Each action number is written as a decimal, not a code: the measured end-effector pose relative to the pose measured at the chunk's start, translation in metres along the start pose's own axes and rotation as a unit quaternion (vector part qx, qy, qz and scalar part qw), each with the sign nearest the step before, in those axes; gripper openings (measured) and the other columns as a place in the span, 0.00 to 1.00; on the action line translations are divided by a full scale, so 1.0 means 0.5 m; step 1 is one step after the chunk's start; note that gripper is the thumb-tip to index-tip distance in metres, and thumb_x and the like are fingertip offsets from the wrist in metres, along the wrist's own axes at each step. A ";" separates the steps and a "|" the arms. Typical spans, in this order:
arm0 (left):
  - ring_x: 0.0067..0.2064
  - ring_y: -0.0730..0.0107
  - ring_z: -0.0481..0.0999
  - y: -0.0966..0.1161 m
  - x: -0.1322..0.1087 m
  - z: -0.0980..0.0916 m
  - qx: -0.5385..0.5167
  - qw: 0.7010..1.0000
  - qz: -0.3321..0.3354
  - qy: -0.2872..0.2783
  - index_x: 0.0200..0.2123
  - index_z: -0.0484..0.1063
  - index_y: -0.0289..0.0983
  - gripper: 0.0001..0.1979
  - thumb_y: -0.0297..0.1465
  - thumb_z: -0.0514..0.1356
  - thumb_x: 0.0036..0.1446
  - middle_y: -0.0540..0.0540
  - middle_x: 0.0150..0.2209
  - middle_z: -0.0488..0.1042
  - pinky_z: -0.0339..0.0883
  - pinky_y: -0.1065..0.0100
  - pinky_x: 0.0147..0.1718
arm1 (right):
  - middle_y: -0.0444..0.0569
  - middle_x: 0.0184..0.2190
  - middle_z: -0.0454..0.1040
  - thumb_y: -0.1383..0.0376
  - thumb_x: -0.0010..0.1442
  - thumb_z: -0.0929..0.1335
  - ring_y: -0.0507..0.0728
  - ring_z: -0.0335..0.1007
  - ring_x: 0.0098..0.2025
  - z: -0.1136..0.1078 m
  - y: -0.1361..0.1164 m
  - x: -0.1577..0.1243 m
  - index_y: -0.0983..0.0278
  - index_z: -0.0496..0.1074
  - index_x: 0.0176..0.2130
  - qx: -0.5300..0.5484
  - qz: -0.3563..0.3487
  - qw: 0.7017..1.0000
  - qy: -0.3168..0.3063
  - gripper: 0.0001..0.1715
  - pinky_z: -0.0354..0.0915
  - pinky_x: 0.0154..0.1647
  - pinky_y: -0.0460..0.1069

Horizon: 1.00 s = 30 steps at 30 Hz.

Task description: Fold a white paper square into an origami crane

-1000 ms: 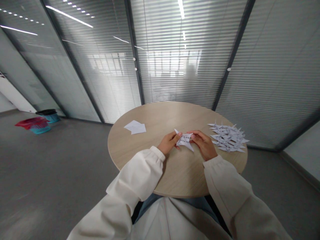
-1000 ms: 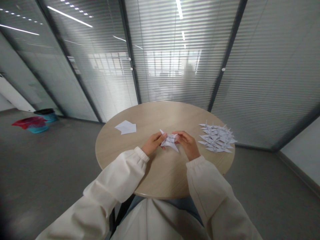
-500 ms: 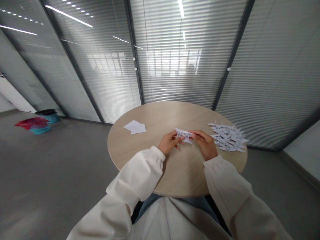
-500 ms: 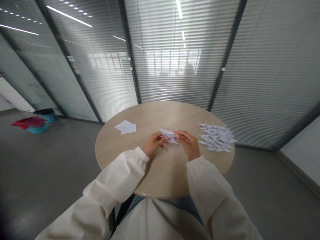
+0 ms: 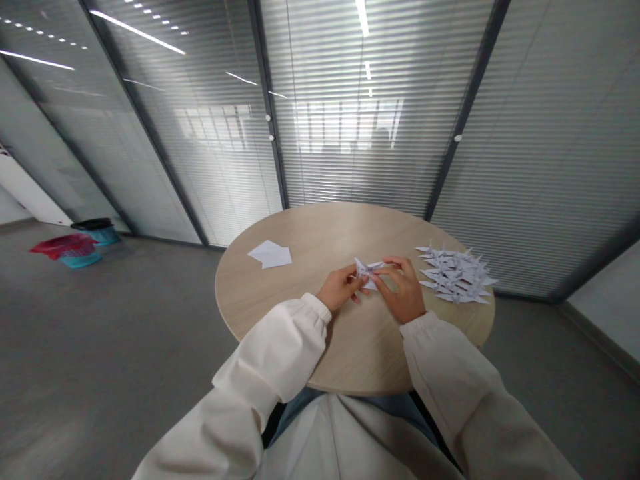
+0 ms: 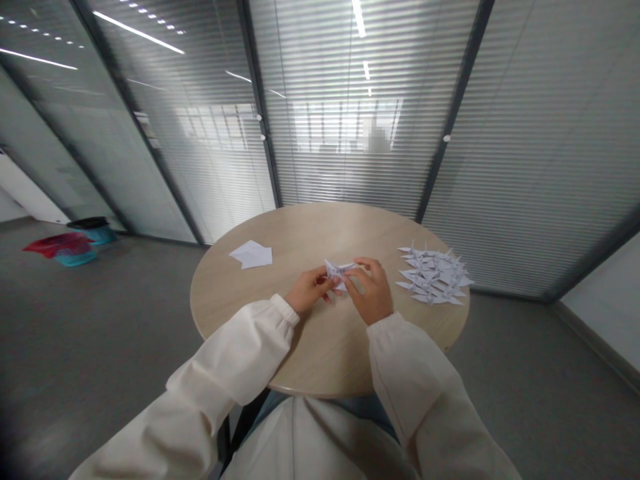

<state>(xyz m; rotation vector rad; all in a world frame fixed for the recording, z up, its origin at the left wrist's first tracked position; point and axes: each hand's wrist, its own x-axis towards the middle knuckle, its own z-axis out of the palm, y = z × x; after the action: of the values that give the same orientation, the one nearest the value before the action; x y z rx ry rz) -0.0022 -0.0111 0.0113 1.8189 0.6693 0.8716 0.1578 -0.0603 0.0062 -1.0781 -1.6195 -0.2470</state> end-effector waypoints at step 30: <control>0.28 0.72 0.73 0.017 -0.010 0.002 0.142 0.989 0.010 -0.047 0.39 0.69 0.32 0.15 0.38 0.55 0.53 0.45 0.30 0.75 0.67 0.76 0.20 | 0.50 0.36 0.70 0.68 0.59 0.63 0.58 0.62 0.42 -0.001 0.003 0.001 0.63 0.71 0.34 -0.118 -0.109 0.985 -0.065 0.06 0.57 0.47 0.55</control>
<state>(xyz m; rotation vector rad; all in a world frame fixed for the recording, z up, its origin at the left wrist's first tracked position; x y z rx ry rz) -0.0038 -0.0185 0.0175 2.1100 0.7437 0.7261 0.1594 -0.0596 0.0062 -1.1127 -1.8631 -0.5339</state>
